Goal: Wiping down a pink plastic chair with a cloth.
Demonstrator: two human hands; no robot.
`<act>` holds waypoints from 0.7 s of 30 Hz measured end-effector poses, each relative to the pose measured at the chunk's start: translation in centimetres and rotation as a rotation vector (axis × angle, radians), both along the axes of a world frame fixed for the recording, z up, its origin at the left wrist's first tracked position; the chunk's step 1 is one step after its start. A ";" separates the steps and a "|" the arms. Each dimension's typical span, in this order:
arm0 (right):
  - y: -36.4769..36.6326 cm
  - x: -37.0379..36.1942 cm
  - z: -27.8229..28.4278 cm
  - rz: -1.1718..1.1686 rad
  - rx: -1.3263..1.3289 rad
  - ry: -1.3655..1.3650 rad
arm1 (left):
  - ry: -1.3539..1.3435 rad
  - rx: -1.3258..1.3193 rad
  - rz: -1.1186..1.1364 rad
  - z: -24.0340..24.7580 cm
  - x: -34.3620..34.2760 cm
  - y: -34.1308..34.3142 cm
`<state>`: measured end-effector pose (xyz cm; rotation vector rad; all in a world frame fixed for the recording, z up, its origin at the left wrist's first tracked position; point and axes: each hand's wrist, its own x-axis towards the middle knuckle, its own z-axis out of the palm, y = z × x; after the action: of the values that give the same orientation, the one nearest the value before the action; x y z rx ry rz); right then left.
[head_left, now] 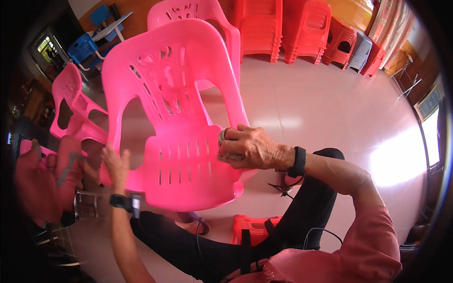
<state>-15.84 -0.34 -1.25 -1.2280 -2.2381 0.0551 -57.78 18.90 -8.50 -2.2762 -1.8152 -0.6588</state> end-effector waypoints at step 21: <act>1.2 5.9 -0.3 -0.112 -0.018 0.096 | -0.130 -0.226 -0.013 -1.0 -5.4 -0.3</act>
<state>-9.97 0.86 -1.58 -1.3302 -2.0880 0.0892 -63.22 18.59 -9.48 -2.4399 -2.0295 -0.6472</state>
